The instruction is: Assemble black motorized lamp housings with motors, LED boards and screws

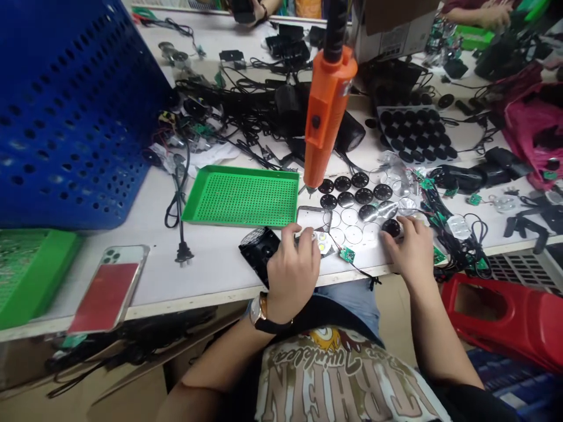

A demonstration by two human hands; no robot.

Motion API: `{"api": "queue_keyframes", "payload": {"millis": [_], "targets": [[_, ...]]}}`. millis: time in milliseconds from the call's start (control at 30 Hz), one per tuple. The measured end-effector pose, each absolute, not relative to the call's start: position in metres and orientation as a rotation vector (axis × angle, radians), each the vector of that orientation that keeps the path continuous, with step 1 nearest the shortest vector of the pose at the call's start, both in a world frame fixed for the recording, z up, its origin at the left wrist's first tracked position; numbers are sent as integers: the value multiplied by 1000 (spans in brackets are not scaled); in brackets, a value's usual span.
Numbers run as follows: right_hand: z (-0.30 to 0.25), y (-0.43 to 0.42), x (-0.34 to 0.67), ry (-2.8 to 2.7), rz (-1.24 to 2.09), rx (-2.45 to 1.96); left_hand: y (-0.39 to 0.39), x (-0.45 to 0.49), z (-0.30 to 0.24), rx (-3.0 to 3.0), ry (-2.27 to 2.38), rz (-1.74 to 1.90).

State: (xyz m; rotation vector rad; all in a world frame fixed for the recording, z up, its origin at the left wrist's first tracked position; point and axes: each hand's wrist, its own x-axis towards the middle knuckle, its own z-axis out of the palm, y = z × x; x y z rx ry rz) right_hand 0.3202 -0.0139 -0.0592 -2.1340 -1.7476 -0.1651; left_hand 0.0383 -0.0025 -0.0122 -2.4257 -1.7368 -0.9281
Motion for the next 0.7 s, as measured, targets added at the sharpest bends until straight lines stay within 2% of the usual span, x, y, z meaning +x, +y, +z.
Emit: {"api": "queue_keyframes", "payload": {"millis": [133,267,333,500,700], "targets": [[-71,-16,317,-1749,-136,-2189,-14,63,-12,-2731,-1304,-1059],[-72,-20,313,-1772,-152,-2176,-19,103,-26,-3052,-1160,-708],[-72,-22,312,-1772,-184,-2159,-17,119,-35,-3147,-1179,-650],[-75,-20,305,-1717,-276,-2201,-10,129,-51,-3425,-1265,-846],[-72,-8,294,-1778,-228,-2353,-9,124,-61,-3480,-1175,-1000]]}}
